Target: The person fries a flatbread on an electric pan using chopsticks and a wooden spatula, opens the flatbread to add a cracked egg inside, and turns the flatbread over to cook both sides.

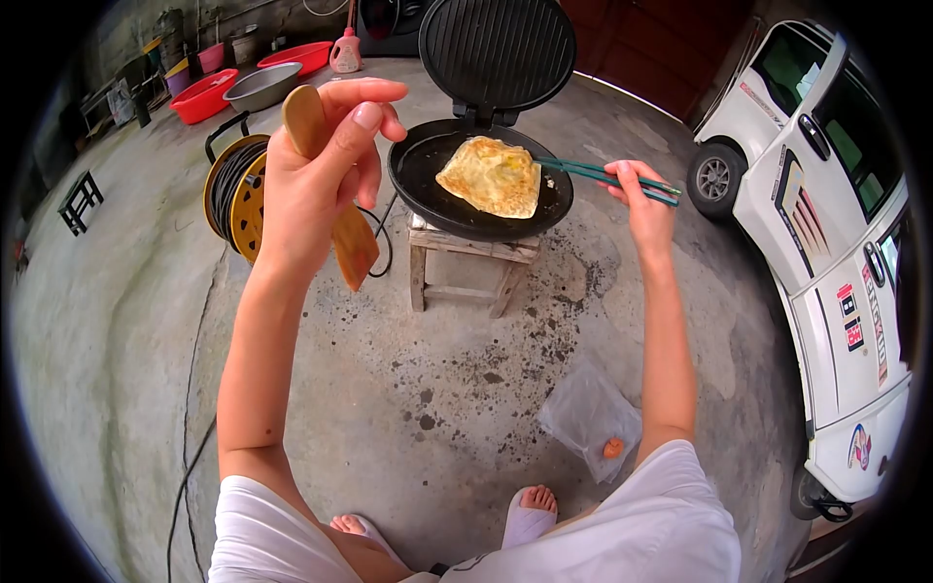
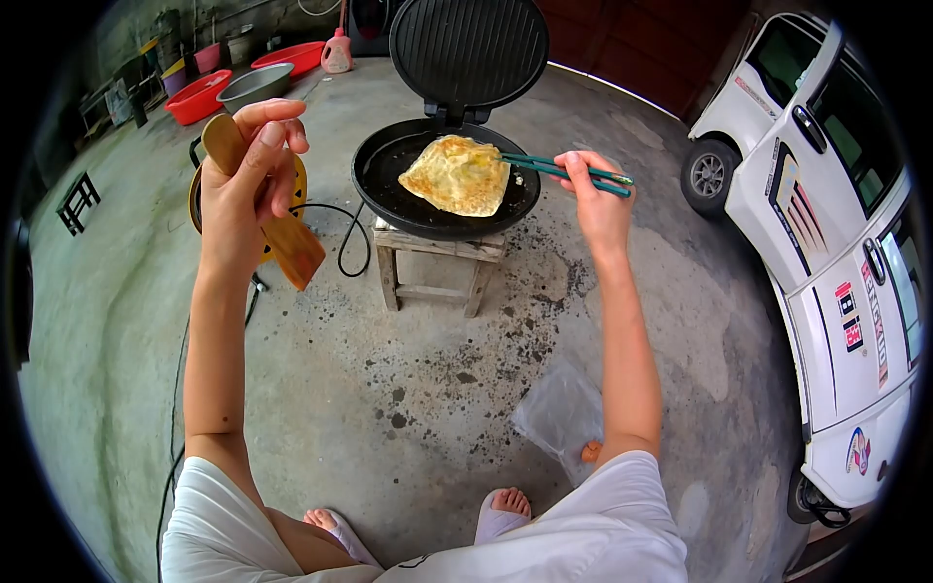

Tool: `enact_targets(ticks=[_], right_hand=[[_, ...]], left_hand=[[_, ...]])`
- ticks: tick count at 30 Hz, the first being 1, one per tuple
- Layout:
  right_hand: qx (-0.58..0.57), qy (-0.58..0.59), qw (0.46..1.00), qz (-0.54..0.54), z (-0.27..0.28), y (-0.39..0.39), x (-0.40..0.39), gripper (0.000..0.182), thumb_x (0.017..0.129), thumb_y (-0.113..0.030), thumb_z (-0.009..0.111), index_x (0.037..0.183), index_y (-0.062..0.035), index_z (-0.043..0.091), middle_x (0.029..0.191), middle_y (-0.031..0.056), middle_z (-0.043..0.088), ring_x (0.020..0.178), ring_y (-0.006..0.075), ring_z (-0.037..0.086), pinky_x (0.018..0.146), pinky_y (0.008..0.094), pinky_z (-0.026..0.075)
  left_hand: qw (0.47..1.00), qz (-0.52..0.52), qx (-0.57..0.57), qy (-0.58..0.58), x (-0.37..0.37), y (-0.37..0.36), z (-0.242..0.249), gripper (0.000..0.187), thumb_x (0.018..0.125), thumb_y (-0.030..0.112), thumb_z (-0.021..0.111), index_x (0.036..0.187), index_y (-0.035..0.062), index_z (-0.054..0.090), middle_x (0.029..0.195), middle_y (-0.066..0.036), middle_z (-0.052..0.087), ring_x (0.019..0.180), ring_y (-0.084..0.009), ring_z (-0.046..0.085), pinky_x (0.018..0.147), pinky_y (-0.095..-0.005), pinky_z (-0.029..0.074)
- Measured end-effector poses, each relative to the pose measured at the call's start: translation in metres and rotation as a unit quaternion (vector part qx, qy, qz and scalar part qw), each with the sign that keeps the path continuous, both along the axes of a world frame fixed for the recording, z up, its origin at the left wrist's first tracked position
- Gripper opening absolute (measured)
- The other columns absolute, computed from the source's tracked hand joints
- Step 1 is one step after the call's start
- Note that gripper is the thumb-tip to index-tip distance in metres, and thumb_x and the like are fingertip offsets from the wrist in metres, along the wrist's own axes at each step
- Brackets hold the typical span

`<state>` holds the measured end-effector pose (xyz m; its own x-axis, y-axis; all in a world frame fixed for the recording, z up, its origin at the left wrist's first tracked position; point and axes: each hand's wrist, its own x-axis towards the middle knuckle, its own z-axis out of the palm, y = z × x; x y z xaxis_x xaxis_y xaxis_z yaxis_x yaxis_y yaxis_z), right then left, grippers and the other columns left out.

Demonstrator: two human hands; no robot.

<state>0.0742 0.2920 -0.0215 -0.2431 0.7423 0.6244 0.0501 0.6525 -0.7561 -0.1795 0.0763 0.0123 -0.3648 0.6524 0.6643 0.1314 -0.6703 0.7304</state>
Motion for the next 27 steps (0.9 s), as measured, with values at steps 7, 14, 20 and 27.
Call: enact_targets(ticks=[7,14,20,27], right_hand=[[0.007,0.006,1.0,-0.008,0.0,-0.001,-0.001,0.024,0.088,-0.021,0.057,0.085,0.0021,0.064,0.082,0.0068,0.065,0.073,0.0153,0.065,0.062,0.023,0.051],[0.004,-0.038,0.997,-0.069,-0.038,0.041,0.004,0.026,0.089,-0.022,0.056,0.086,0.0031,0.064,0.081,0.0062,0.065,0.07,0.0152,0.065,0.062,0.0246,0.053],[-0.071,0.035,0.996,-0.047,-0.071,0.078,0.011,0.027,0.089,-0.021,0.055,0.088,0.005,0.063,0.083,0.0095,0.065,0.067,0.0172,0.065,0.061,0.0245,0.053],[-0.133,0.068,0.987,-0.052,-0.05,0.062,0.018,0.027,0.088,-0.02,0.057,0.09,0.0066,0.062,0.087,0.012,0.064,0.069,0.0204,0.066,0.062,0.0254,0.055]], left_hand=[[1.0,0.0,-0.001,0.0,-0.001,0.001,-0.001,0.021,0.091,0.019,0.052,0.102,0.0035,0.06,0.079,0.0,0.059,0.045,-0.0008,0.042,0.04,-0.0142,0.025],[1.0,0.013,-0.008,0.015,0.0,0.001,0.0,0.023,0.092,0.018,0.049,0.105,0.0022,0.057,0.082,-0.002,0.055,0.044,-0.0008,0.038,0.039,-0.0151,0.023],[1.0,0.005,-0.007,0.002,-0.001,0.0,-0.001,0.021,0.091,0.019,0.052,0.102,0.003,0.06,0.078,0.0,0.059,0.045,-0.0012,0.042,0.04,-0.0142,0.026],[1.0,0.004,-0.002,-0.005,-0.002,0.0,-0.002,0.022,0.091,0.02,0.052,0.102,0.0029,0.06,0.079,-0.001,0.059,0.045,-0.0013,0.042,0.04,-0.0143,0.026]])
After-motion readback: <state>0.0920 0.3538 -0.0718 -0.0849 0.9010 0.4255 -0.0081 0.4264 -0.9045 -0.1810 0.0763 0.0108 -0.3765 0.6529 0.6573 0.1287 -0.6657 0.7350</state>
